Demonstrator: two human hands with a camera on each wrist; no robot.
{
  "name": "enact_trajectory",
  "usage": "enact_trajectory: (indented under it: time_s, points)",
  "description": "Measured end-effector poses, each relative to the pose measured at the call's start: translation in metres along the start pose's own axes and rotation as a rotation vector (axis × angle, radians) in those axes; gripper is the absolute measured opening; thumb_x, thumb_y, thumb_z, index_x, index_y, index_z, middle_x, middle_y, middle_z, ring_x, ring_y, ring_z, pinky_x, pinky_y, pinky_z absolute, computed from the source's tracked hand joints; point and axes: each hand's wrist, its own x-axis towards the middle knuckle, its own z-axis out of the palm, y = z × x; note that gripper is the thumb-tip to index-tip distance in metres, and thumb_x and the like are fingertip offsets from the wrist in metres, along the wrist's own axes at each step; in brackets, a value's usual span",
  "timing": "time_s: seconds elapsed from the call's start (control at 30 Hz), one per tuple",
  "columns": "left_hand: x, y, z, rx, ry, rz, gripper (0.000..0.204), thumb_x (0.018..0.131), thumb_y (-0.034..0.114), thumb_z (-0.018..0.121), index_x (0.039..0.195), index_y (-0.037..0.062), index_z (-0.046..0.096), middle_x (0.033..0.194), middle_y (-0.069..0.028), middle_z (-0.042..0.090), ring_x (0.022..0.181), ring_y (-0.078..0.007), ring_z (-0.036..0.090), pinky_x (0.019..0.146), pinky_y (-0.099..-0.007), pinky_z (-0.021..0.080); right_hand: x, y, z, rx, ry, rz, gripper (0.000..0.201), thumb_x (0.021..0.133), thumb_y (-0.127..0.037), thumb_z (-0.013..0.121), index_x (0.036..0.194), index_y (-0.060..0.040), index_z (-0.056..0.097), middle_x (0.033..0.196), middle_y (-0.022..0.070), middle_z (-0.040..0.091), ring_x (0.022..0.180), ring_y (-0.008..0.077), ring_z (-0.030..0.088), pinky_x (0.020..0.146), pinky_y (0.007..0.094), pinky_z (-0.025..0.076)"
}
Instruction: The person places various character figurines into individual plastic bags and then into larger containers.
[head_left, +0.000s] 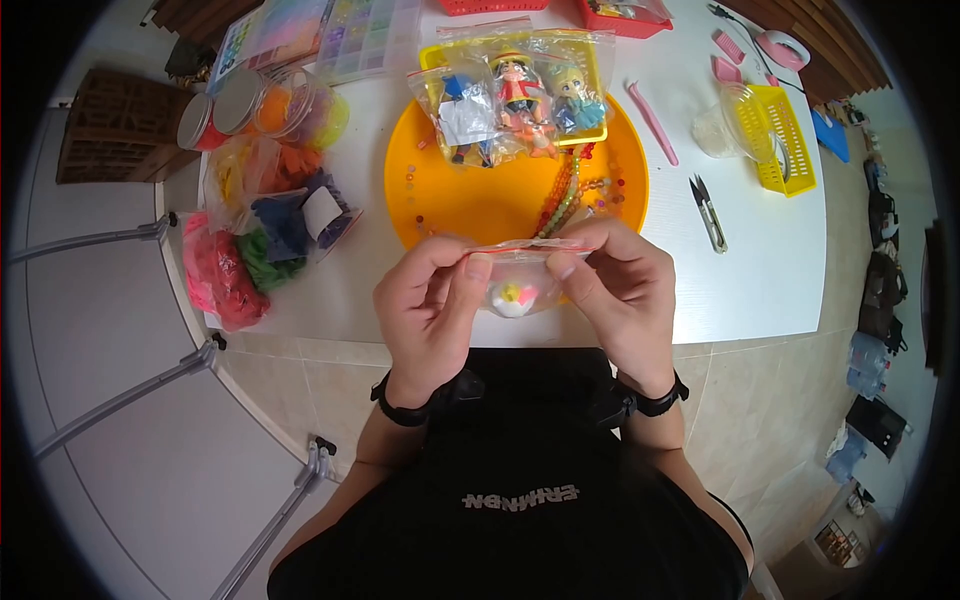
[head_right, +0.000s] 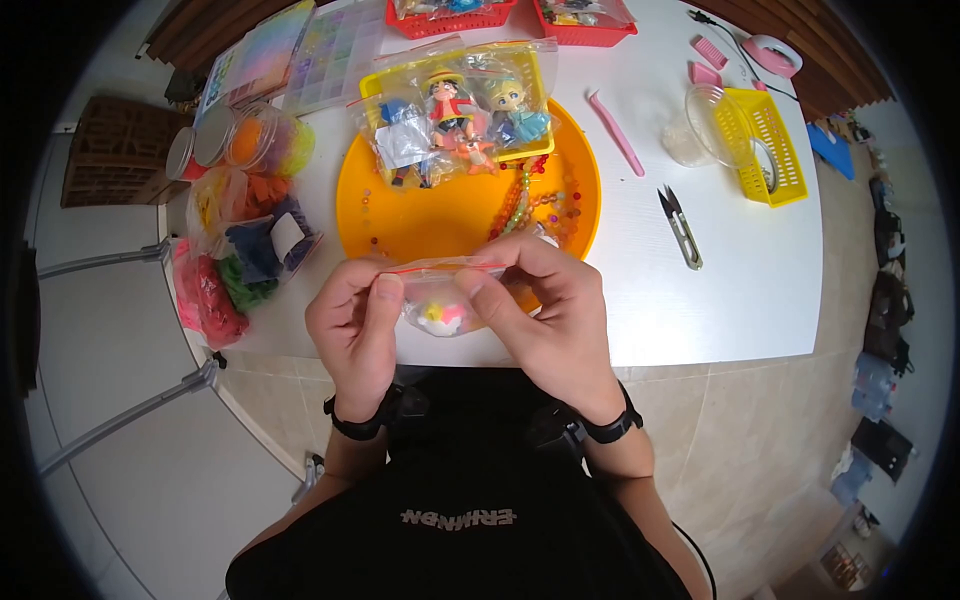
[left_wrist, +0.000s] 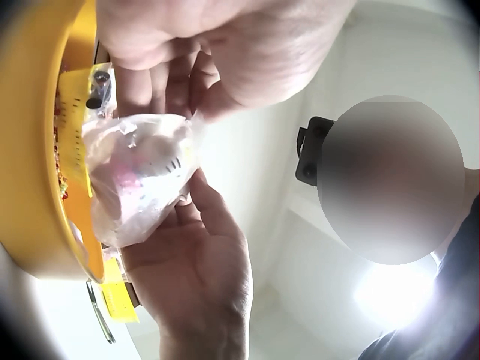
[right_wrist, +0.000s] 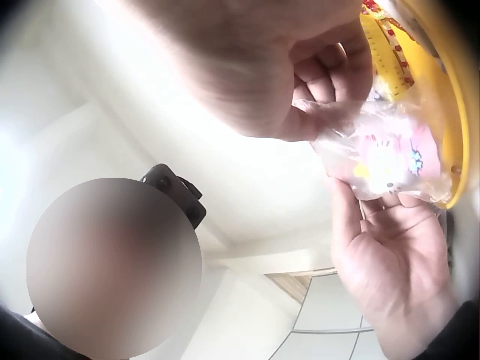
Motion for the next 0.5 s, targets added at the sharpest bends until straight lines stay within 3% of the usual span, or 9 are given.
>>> enact_trajectory:
  time_s: [0.13, 0.33, 0.5]
  points:
    - [-0.001, 0.000, -0.002, 0.030, -0.021, 0.015, 0.004, 0.099, 0.000, 0.064, 0.097, -0.0033, 0.063, 0.086, -0.0005, 0.063, 0.075, -0.0012, 0.051, 0.065, -0.0178, 0.041, 0.000, -0.007, 0.003, -0.011, -0.053, 0.038, 0.011, 0.093, 0.001, 0.071, 0.104, 0.0042, 0.069, 0.095, 0.0061, 0.071, 0.083, 0.0095, 0.067, 0.074, 0.0230, 0.054]
    - [0.001, 0.006, 0.006, -0.090, -0.047, -0.025, 0.008, 0.096, -0.004, 0.067, 0.102, -0.0056, 0.064, 0.093, -0.0050, 0.065, 0.081, -0.0055, 0.061, 0.069, -0.0189, 0.048, 0.001, 0.006, -0.002, -0.141, -0.023, -0.101, 0.010, 0.092, 0.001, 0.072, 0.102, 0.0025, 0.071, 0.089, 0.0044, 0.072, 0.083, 0.0078, 0.066, 0.074, 0.0229, 0.052]
    - [0.004, 0.000, 0.002, 0.034, -0.139, 0.055, 0.013, 0.091, -0.006, 0.072, 0.102, -0.0067, 0.065, 0.094, -0.0088, 0.066, 0.083, -0.0092, 0.065, 0.066, -0.0198, 0.051, 0.000, 0.002, 0.002, -0.109, -0.044, -0.071, 0.010, 0.093, 0.001, 0.071, 0.103, 0.0031, 0.071, 0.089, 0.0043, 0.073, 0.081, 0.0076, 0.066, 0.072, 0.0217, 0.051]
